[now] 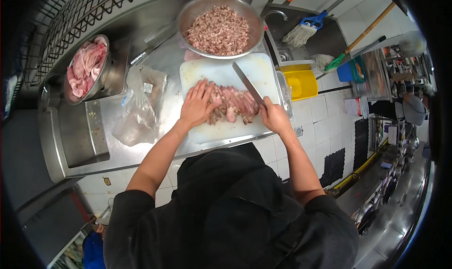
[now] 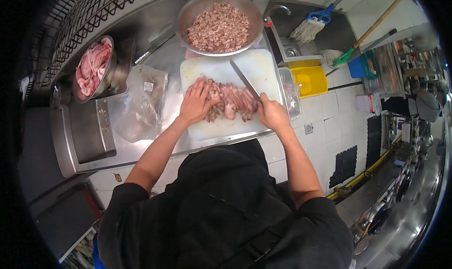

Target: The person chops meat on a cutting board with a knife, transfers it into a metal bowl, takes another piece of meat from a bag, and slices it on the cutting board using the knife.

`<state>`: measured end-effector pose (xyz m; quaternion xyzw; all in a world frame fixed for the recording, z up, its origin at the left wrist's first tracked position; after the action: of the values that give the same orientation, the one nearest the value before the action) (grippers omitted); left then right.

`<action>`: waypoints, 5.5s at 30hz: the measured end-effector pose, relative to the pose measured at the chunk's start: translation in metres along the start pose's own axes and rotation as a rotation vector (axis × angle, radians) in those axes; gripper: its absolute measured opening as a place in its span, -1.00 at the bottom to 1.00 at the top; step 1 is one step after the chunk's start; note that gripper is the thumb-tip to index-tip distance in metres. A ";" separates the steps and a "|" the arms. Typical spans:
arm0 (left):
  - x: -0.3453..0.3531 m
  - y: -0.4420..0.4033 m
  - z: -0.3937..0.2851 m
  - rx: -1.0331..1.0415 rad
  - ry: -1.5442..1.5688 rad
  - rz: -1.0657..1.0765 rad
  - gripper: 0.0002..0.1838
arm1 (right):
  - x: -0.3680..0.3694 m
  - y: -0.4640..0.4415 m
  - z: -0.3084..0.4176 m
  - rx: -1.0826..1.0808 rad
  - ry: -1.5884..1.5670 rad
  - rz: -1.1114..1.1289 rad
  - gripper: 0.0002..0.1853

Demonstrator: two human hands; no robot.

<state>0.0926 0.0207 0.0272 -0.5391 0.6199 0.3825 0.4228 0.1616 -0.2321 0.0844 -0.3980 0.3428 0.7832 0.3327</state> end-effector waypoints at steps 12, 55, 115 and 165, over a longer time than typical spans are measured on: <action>0.012 -0.035 -0.056 0.052 -0.040 0.154 -0.25 | 0.017 0.008 -0.053 -0.108 0.210 0.226 -0.76; 0.022 -0.048 -0.136 0.295 0.214 -0.231 -0.77 | -0.004 0.022 -0.012 -0.054 0.010 0.369 -0.80; 0.020 -0.032 -0.144 0.263 0.135 -0.256 -0.76 | 0.000 0.046 -0.020 -0.084 0.149 0.430 -0.78; 0.025 -0.029 -0.115 0.288 0.135 -0.295 -0.70 | 0.001 0.031 0.008 -0.083 0.086 0.406 -0.84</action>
<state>0.1067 -0.0986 0.0431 -0.5824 0.6095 0.1869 0.5044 0.1331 -0.2417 0.0953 -0.3672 0.3974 0.8299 0.1363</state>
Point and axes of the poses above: each hand's wrist, its own y-axis away from the middle knuckle, its own x-axis out of the palm, z = x × y, the point moved 8 cm from there along -y, towards the middle knuckle, and after that the axes turned 7 degrees about z, right-handed, at the moved point
